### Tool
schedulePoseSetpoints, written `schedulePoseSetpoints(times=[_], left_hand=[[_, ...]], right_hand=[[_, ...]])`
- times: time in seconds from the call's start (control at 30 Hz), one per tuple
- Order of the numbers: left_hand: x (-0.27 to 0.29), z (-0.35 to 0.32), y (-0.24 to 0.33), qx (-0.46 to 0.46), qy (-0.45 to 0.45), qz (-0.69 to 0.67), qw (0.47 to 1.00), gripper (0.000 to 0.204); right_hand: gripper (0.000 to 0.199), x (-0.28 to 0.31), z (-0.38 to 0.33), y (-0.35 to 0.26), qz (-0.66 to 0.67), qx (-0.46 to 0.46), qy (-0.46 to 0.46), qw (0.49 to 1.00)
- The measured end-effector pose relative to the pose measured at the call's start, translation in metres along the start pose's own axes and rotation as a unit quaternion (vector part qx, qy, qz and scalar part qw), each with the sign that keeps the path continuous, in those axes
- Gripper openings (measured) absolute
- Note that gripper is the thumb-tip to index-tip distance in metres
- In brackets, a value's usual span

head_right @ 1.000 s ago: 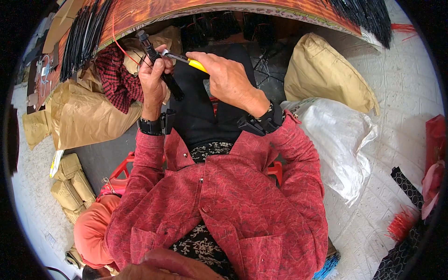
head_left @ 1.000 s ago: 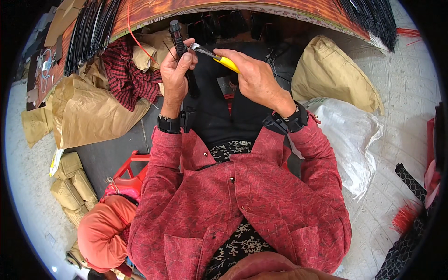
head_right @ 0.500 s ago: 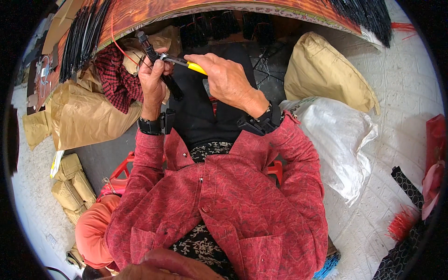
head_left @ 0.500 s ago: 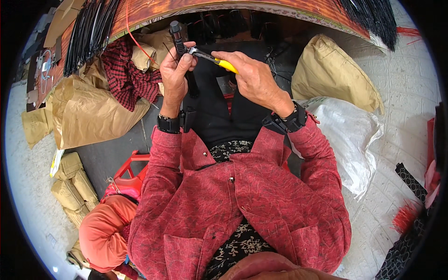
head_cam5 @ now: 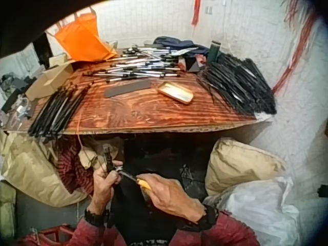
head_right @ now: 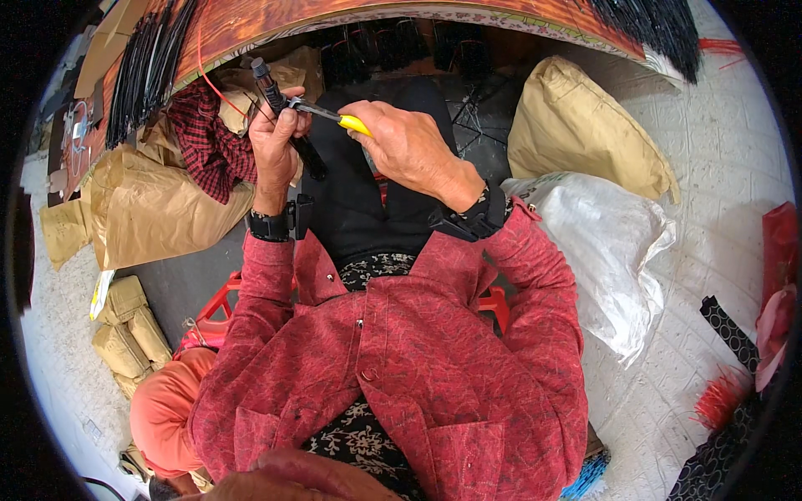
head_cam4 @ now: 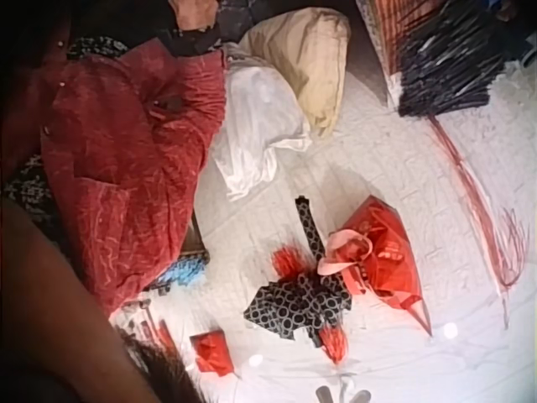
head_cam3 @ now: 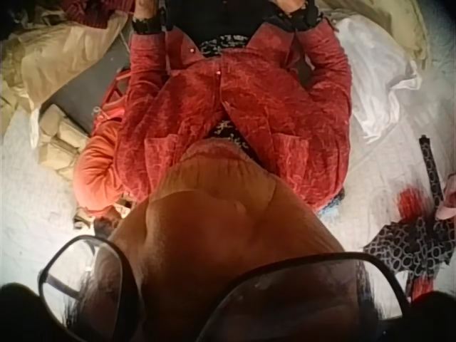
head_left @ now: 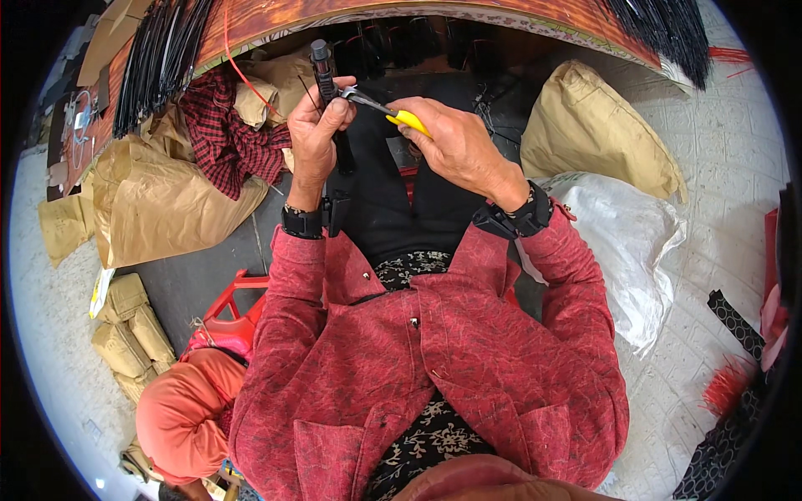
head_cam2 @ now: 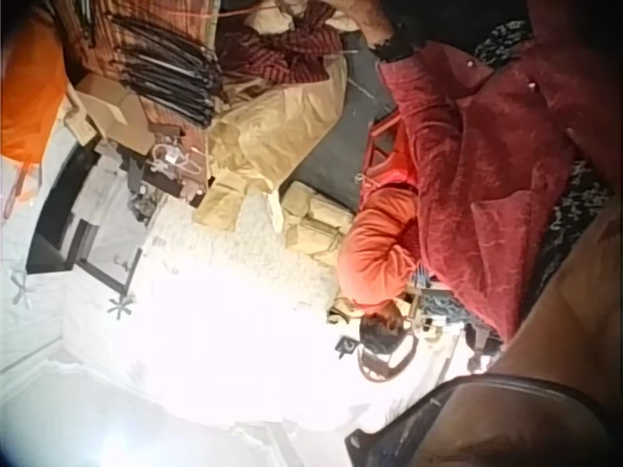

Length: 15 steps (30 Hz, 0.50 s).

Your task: Bundling groups of black cables together using plastic cable ties and cutting the excess with pliers.

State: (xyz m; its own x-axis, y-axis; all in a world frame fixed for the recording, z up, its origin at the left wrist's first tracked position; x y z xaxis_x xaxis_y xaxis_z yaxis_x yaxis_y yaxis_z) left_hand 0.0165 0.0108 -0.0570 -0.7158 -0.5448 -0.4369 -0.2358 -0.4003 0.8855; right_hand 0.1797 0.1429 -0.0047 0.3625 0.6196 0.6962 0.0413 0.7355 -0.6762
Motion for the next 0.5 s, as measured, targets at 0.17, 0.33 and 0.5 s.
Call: schedulePoseSetpoints(times=[0.17,0.33,0.5], left_hand=[[0.003,-0.003,-0.001,0.005,-0.008,0.001,1.0,0.039],[0.001,-0.003,0.001,0.011,-0.032,0.021,0.999,0.047],[0.001,-0.003,0.002,0.007,-0.018,0.063,0.998,0.057]], right_hand=[[0.014,-0.001,0.0,0.001,0.036,-0.083,-0.078,0.993],[0.02,-0.025,-0.01,0.012,0.256,-0.156,-0.135,0.944],[0.031,-0.003,-0.003,0.006,0.149,-0.136,-0.14,0.969]])
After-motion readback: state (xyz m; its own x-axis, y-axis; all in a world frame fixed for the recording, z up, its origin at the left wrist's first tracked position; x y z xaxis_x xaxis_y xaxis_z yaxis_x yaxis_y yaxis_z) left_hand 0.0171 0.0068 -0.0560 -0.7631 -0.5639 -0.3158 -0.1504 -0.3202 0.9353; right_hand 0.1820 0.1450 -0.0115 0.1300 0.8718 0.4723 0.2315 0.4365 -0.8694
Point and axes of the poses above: each hand's wrist, its own z-axis towards the middle knuckle, its own x-axis out of the back of the hand, y = z × x, the point moved 3 cm from there along z, towards the middle knuckle, and after that the axes turned 3 degrees about -z, right-handed, at the moved point
